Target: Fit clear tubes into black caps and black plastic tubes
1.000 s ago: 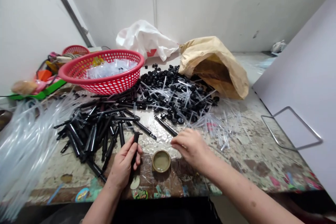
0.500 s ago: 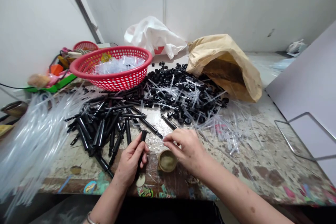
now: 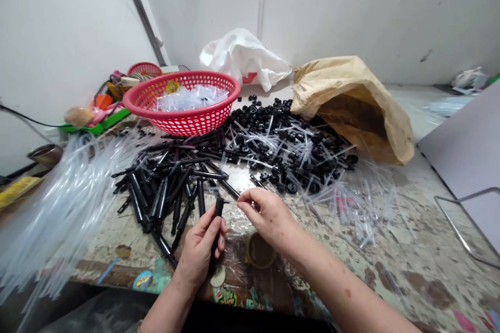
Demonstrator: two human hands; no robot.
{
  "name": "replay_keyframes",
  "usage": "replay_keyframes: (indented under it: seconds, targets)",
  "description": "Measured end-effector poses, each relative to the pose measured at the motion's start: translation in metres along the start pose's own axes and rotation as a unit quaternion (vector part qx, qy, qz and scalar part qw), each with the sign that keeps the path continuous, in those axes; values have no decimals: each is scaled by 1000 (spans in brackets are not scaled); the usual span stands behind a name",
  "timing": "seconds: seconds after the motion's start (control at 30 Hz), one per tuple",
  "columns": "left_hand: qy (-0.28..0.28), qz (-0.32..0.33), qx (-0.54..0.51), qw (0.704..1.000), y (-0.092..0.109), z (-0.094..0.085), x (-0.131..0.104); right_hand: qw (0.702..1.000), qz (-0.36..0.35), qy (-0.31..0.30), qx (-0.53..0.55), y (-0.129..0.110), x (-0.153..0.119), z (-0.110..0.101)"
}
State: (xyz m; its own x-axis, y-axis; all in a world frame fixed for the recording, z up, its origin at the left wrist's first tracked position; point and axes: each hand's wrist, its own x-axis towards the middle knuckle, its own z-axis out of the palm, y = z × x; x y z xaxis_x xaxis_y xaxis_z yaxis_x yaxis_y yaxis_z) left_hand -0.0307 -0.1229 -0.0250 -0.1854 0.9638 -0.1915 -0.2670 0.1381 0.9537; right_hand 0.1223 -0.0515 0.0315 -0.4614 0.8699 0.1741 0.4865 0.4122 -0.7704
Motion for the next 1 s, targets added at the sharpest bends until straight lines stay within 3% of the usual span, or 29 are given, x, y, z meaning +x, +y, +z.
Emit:
replay_keyframes:
  seconds: [0.2, 0.4, 0.73, 0.87, 1.0]
  targets:
    - [-12, -11, 6, 1000, 1, -2, 0, 1000, 5, -23, -2, -2, 1, 7]
    - [-39, -13, 13, 999, -2, -4, 2, 992, -22, -90, -83, 0, 5, 9]
    - [-100, -38, -5, 994, 1, -5, 5, 981, -15, -125, -148, 2, 9, 15]
    - [-67, -48, -11, 997, 2, -3, 3, 983, -10, -126, -132, -1, 12, 18]
    - [15, -4, 51, 999, 14, -8, 2, 990, 11, -132, -55, -3, 32, 11]
